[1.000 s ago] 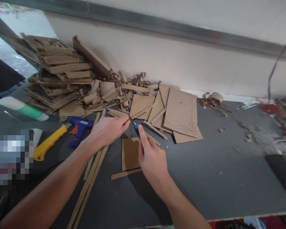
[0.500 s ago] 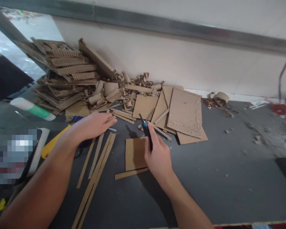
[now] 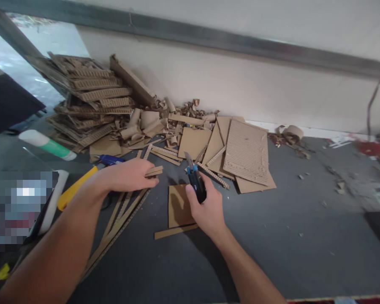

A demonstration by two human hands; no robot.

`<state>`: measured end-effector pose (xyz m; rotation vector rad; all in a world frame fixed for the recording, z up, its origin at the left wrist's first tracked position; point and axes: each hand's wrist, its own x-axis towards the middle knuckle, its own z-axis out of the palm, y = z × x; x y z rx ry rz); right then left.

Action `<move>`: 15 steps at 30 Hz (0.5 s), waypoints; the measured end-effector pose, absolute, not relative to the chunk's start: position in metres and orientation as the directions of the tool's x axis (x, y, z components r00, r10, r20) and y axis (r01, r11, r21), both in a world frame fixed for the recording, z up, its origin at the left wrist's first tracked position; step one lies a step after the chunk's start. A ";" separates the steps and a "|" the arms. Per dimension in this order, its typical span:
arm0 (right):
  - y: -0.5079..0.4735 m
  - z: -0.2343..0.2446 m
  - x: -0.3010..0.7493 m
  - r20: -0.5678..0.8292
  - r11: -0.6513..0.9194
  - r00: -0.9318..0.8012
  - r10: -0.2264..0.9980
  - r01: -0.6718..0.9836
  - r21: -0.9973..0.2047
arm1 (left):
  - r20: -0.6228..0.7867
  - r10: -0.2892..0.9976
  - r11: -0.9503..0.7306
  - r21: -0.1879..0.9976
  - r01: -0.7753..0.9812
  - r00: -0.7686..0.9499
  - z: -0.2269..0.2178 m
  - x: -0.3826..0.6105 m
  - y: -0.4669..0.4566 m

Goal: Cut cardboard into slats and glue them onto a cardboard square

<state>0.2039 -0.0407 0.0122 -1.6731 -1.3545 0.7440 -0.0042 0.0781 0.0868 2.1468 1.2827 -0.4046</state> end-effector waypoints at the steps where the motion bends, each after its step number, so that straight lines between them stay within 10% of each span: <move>1: -0.041 0.012 0.202 -0.004 -0.088 0.232 0.973 0.351 -0.932 | -0.504 0.668 -0.364 0.421 0.831 0.548 0.092 -0.004 0.077; 7: -0.040 0.010 0.195 -0.137 -0.122 0.139 0.981 -0.111 -0.986 | -0.257 0.526 -0.232 0.874 0.428 0.811 0.105 0.006 0.062; 15: -0.037 0.039 0.178 -0.231 -0.222 0.012 0.973 -0.239 -0.945 | -0.197 0.703 0.252 0.967 0.019 0.683 0.086 0.018 0.062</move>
